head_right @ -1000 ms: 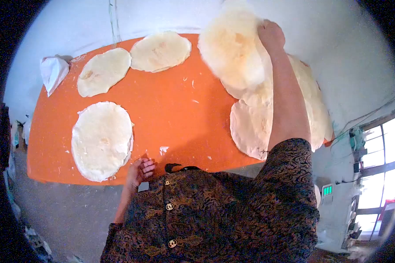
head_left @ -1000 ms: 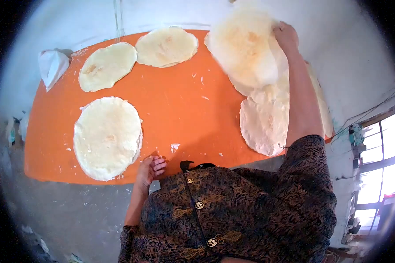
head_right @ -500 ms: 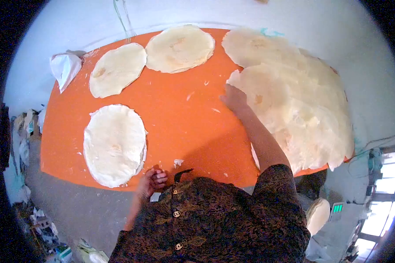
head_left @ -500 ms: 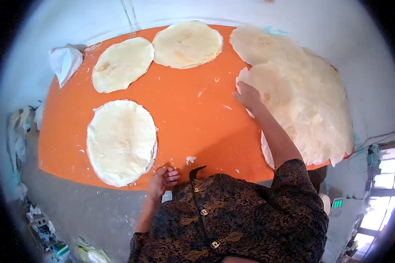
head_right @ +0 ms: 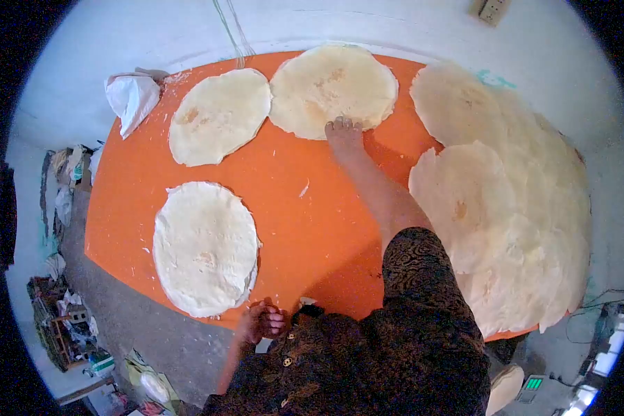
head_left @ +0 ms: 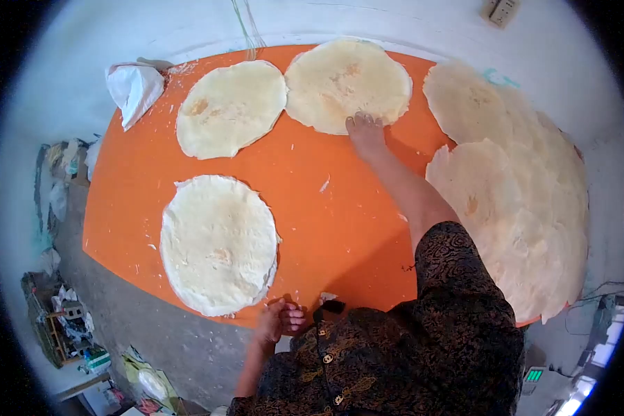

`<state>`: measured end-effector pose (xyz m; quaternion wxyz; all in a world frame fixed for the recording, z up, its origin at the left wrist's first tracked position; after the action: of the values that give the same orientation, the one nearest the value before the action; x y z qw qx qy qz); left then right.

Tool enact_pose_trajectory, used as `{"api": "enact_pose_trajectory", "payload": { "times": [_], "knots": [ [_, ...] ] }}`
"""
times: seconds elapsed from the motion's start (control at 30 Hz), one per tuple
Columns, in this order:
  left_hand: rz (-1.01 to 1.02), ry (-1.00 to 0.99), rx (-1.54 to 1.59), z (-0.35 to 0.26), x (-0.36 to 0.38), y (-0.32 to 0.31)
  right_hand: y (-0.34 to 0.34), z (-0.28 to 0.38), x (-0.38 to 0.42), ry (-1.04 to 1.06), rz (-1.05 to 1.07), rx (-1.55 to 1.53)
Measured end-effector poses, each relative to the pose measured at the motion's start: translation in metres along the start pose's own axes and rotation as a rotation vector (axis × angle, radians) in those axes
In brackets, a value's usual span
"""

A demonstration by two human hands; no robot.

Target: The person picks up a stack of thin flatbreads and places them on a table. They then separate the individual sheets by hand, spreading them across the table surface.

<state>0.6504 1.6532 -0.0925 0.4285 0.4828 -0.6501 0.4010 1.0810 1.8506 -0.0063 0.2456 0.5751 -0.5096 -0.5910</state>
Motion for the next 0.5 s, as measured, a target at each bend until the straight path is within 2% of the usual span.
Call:
{"api": "enact_pose_trajectory", "payload": {
  "times": [0.13, 0.33, 0.43, 0.5],
  "knots": [
    [-0.011, 0.029, -0.026, 0.000, -0.004, 0.000, -0.014, -0.009, -0.008, 0.028, 0.151, -0.007],
    [-0.007, 0.024, -0.026, -0.001, -0.003, 0.000, -0.012, -0.027, -0.018, -0.007, 0.040, -0.182],
    [0.072, -0.033, -0.040, -0.005, 0.002, -0.006, 0.014, -0.023, -0.007, 0.044, 0.066, -0.191],
    [0.241, 0.010, 0.015, -0.005, 0.004, -0.022, 0.038, -0.011, 0.019, 0.044, 0.112, -0.251]
  ]
}}
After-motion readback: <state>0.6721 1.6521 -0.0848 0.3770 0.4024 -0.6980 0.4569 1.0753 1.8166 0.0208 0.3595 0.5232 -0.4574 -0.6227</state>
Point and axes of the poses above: each hand's wrist, its own x-axis away from the middle knuckle, its own y-axis out of the back of the hand, z = x × y, the point moved 8 cm from there along -x, towards the middle knuckle, and after that the axes turned 14 degrees about -z, right-handed, at the moved point
